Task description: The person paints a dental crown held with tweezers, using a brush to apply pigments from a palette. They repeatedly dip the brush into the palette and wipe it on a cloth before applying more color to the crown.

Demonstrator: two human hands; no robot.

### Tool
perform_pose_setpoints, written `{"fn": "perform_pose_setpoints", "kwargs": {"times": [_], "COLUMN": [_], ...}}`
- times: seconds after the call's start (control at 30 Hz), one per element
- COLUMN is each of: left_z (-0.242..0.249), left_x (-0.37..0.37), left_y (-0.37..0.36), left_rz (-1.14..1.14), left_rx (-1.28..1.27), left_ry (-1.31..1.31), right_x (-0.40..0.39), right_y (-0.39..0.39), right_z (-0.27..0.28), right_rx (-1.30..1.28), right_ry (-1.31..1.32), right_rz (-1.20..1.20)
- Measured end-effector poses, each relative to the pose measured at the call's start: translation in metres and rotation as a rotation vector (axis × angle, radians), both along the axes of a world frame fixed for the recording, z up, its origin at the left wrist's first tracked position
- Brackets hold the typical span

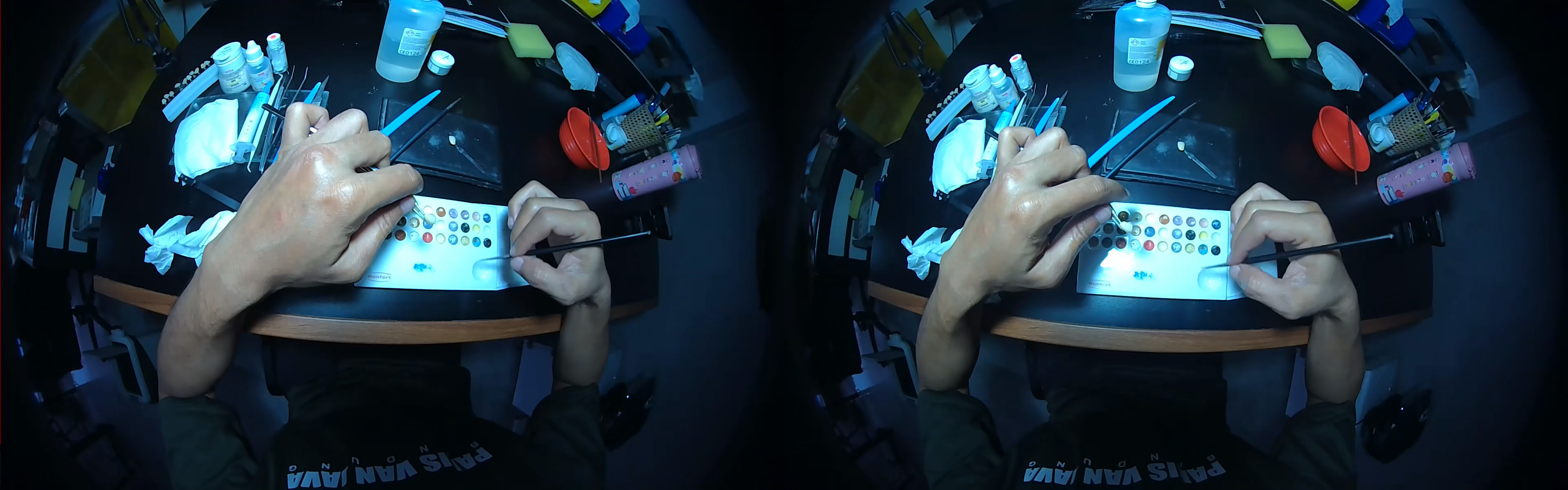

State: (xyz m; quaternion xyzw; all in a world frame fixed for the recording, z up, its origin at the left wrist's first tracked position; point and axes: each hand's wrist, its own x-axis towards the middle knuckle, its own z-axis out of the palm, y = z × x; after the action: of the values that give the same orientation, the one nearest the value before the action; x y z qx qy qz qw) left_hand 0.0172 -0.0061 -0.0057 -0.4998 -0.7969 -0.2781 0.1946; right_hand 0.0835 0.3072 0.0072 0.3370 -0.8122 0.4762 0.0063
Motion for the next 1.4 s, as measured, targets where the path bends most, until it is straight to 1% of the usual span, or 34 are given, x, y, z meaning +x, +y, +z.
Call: {"fn": "perform_pose_setpoints", "kwargs": {"times": [0.1,0.27,0.4,0.5,0.53,0.63,0.67,0.77,0.9,1.1,1.17,1.4], "left_z": [0.007,0.015,0.011,0.009,0.009,0.005,0.002,0.003,0.002,0.001,0.001,0.001], "left_x": [0.0,-0.002,0.0,0.003,0.004,0.005,0.005,0.006,0.007,0.008,0.009,0.008], "left_y": [-0.004,-0.014,-0.011,-0.007,-0.006,-0.002,0.0,0.003,0.007,0.008,0.008,0.009], "left_rz": [0.039,0.068,-0.004,-0.054,-0.067,-0.117,-0.139,-0.162,-0.192,-0.223,-0.231,-0.252], "left_rx": [-0.01,-0.046,-0.048,-0.048,-0.056,-0.059,-0.027,-0.046,-0.014,0.012,0.009,0.038], "left_ry": [-0.026,-0.094,-0.145,-0.199,-0.207,-0.253,-0.262,-0.256,-0.212,-0.221,-0.26,-0.27], "right_x": [0.0,0.003,0.006,0.012,0.015,0.017,0.018,0.017,0.018,0.019,0.02,0.023], "right_y": [-0.011,-0.038,-0.049,-0.055,-0.054,-0.06,-0.061,-0.06,-0.059,-0.059,-0.059,-0.061], "right_z": [-0.008,-0.015,-0.021,-0.021,-0.019,-0.024,-0.023,-0.02,-0.02,-0.02,-0.017,-0.016], "right_rx": [-0.103,-0.186,-0.31,-0.365,-0.355,-0.429,-0.425,-0.392,-0.364,-0.389,-0.363,-0.331], "right_ry": [0.087,0.183,0.249,0.309,0.293,0.288,0.263,0.26,0.265,0.277,0.291,0.324], "right_rz": [-0.044,-0.093,-0.087,-0.134,-0.144,-0.146,-0.137,-0.072,-0.049,-0.043,-0.048,-0.075]}}
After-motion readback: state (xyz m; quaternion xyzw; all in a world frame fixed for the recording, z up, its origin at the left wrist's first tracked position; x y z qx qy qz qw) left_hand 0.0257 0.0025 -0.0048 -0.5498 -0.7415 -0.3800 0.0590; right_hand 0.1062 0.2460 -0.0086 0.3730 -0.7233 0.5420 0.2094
